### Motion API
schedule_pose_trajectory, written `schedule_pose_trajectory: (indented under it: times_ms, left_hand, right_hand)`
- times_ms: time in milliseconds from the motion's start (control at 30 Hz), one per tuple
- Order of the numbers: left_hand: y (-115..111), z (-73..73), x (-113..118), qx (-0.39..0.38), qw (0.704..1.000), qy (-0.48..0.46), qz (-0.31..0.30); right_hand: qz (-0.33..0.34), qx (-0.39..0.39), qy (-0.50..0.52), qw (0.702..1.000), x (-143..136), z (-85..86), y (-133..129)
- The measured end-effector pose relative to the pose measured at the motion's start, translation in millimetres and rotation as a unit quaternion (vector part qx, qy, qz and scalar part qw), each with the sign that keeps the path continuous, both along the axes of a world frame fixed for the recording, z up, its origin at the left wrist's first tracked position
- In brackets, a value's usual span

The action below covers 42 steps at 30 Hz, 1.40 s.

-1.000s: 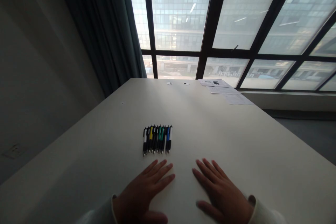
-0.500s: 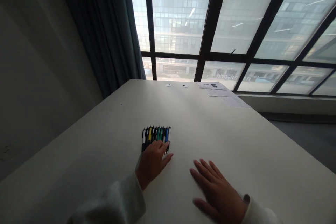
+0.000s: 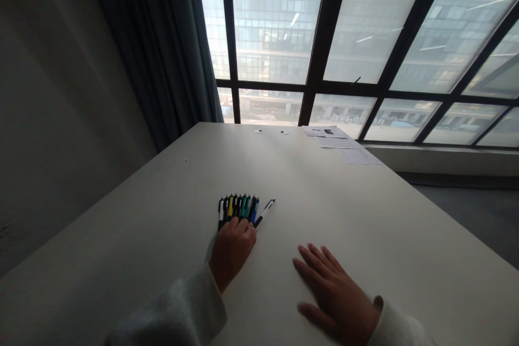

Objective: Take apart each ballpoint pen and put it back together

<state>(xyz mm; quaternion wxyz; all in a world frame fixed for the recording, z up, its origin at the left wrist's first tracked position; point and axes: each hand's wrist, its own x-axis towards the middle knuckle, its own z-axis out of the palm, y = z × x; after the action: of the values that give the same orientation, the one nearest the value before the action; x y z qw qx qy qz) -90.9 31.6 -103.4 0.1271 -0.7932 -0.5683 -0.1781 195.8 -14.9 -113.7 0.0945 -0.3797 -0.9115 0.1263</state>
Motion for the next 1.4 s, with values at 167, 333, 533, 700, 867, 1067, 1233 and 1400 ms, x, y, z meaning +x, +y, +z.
schedule_pose_trajectory:
  times_ms: [167,333,533,700,867,1067,1233,1400]
  left_hand:
    - [1,3.6,-4,0.024,0.999,-0.030,-0.026]
    - [2,22.9,-5,0.036,0.994,-0.086,-0.062]
    - [-15,108.7,11,-0.001,0.938,-0.326,-0.114]
    - [-28,173.2,17,0.008,0.918,-0.388,-0.075]
    - [-40,192.7,20,0.020,0.867,-0.497,-0.037]
    - [-35,176.5,14,-0.053,0.794,-0.605,-0.037]
    - [-30,171.5,11,-0.055,0.762,-0.644,-0.045]
    - [-34,178.2,17,-0.033,0.776,-0.629,-0.027]
  right_hand:
    - [-0.007,-0.015,0.031,0.999,0,-1.2,-2]
    - [-0.132,-0.089,0.250,0.955,5,-1.4,9]
    - [-0.199,-0.121,0.534,0.812,-7,73.0,47]
    - [-0.148,-0.046,0.638,0.754,-21,150.1,59]
    - [-0.114,-0.036,0.657,0.744,-22,167.3,49]
    - [-0.118,-0.048,0.663,0.738,-17,169.9,37]
    - [-0.133,-0.057,0.666,0.732,-17,172.5,38]
    - [-0.137,-0.086,0.668,0.726,-13,169.4,40]
